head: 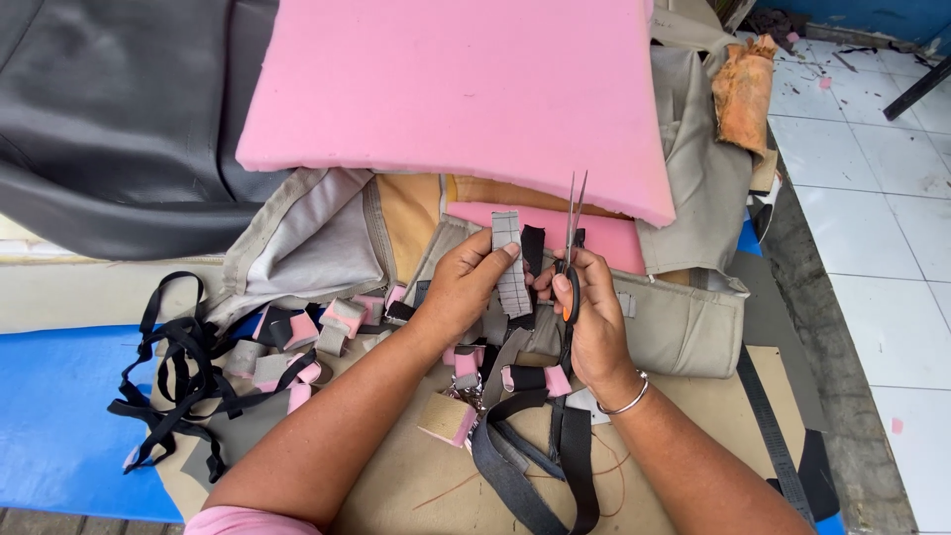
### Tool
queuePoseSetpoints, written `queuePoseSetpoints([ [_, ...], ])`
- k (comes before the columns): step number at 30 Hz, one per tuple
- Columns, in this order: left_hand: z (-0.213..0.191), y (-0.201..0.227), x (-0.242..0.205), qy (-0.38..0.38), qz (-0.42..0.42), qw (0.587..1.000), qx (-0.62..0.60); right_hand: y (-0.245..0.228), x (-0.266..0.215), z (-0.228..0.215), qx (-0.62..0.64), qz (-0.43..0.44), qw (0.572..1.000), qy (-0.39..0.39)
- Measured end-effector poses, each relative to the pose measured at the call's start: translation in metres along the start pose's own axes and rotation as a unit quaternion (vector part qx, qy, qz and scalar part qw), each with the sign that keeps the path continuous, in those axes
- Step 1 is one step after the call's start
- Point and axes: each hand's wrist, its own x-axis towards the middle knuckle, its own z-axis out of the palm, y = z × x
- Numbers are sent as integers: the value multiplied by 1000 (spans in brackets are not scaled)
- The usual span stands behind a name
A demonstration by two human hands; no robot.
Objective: Cutting various small pieces of fabric and foam using scissors for a craft or upholstery project.
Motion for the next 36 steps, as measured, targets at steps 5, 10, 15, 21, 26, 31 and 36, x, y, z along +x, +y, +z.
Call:
queuePoseSetpoints([
  [5,3,24,-5,16,-12,998,-66,-10,-1,3,-25,3,1000,-14],
  [10,8,59,-16,-12,57,997,-54,-40,-6,7,-24,7,998,-53],
  [15,3,79,-29,-68,144,982,105,-32,-6,-4,-90,-11,987,-135],
  [21,-15,41,-3,-34,110,960,255,5,2,-17,-299,-31,943,-145],
  [26,-19,15,-12,9,70,990,125,25,-7,-25,-333,-25,936,-110],
  [31,-26,-27,-9,16,51,998,19,29,-16,-21,-305,-61,946,-89],
  [36,-29,-13,-30,33,31,999,5,33,-16,-26,-315,-82,942,-82],
])
